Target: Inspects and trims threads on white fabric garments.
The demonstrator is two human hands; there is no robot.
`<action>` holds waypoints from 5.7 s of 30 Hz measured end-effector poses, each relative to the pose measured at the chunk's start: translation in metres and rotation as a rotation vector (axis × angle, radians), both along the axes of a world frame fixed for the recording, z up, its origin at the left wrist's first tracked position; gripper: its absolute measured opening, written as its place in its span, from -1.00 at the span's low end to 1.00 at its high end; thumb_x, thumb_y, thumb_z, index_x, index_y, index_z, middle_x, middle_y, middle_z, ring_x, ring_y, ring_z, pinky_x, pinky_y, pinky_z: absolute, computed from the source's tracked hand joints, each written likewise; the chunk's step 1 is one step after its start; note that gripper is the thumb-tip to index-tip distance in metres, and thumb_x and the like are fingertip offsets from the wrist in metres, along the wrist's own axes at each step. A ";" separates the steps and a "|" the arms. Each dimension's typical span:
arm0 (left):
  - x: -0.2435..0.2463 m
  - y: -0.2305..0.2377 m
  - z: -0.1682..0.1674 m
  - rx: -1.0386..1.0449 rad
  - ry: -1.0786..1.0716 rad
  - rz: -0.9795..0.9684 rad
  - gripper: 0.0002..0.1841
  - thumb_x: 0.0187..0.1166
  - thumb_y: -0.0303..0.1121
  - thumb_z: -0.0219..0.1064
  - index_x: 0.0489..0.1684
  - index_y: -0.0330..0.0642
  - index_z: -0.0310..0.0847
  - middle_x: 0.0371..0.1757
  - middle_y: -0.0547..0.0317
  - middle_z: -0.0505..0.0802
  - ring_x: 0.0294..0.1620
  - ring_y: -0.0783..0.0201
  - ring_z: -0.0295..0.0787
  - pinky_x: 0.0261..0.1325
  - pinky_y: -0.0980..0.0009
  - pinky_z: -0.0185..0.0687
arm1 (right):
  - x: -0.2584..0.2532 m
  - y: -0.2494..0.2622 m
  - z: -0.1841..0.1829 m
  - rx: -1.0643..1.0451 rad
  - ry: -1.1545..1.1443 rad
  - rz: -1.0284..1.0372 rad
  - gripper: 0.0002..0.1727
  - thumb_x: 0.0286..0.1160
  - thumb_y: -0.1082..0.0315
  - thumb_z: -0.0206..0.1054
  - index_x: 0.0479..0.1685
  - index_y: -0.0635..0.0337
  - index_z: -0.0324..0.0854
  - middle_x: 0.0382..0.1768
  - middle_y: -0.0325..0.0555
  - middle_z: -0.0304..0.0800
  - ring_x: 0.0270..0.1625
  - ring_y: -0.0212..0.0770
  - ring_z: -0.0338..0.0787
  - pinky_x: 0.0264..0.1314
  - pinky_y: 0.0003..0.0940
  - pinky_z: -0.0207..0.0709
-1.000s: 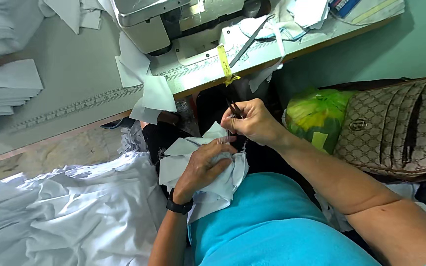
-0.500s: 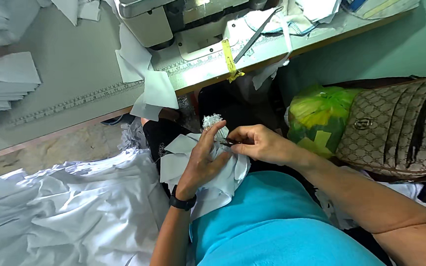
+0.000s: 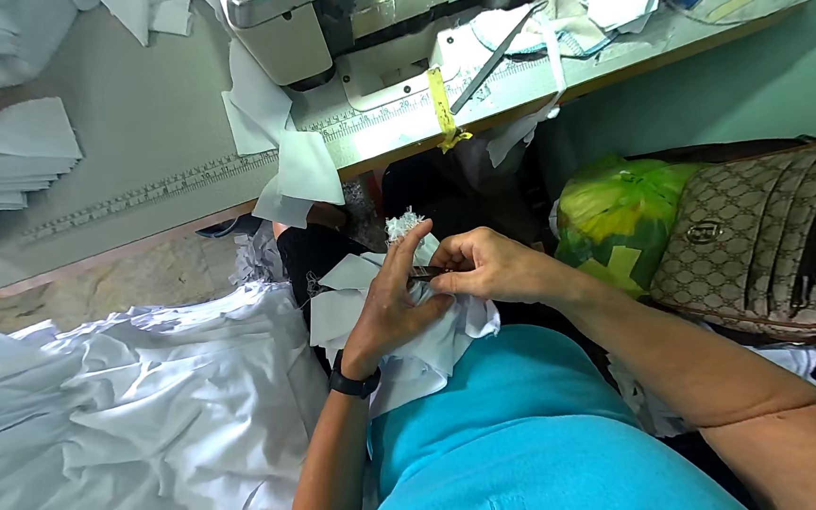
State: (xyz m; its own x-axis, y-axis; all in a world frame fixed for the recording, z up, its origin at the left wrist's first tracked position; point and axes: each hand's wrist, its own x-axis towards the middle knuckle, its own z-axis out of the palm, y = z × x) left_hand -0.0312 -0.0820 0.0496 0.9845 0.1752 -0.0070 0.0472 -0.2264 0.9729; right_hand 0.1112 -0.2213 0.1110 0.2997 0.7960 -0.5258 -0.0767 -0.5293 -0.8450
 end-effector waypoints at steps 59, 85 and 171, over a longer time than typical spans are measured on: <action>-0.021 0.002 0.026 0.413 0.406 0.063 -0.44 0.19 -0.37 0.64 0.27 -0.19 0.67 -0.10 -0.05 0.89 -0.12 -0.03 0.88 -0.08 -0.15 0.77 | 0.020 -0.026 -0.033 -0.044 0.167 -0.298 -0.80 0.73 0.45 0.21 -0.26 0.19 0.70 -0.58 -0.31 0.76 -0.80 -0.60 0.28 -0.76 -0.71 0.11; -0.047 -0.052 0.017 0.907 0.045 -0.095 -0.76 0.58 -0.56 0.19 0.05 -0.20 0.75 0.05 -0.03 0.89 0.22 0.01 0.83 0.34 0.20 0.68 | 0.019 0.047 -0.050 0.197 -0.558 0.103 -0.75 0.67 0.30 0.30 -0.19 0.32 0.75 -0.40 -0.01 0.75 -0.35 -0.15 0.72 -0.20 -0.10 0.58; -0.047 -0.049 0.021 0.821 0.208 -0.060 -0.70 0.46 -0.58 0.30 0.10 -0.11 0.74 0.17 0.07 0.87 0.40 -0.12 0.71 0.22 -0.11 0.67 | -0.016 0.040 -0.083 0.488 -0.773 0.180 -0.79 0.48 0.48 0.39 -0.03 0.46 0.74 -0.18 0.19 0.77 -0.24 0.03 0.82 -0.22 -0.11 0.71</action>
State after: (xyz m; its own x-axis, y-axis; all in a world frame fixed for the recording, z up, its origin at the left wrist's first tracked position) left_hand -0.0783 -0.1306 0.0707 0.9850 0.1511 -0.0829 0.1724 -0.8646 0.4720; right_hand 0.0955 -0.1810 0.0285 0.2772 0.9450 0.1733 0.6488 -0.0511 -0.7592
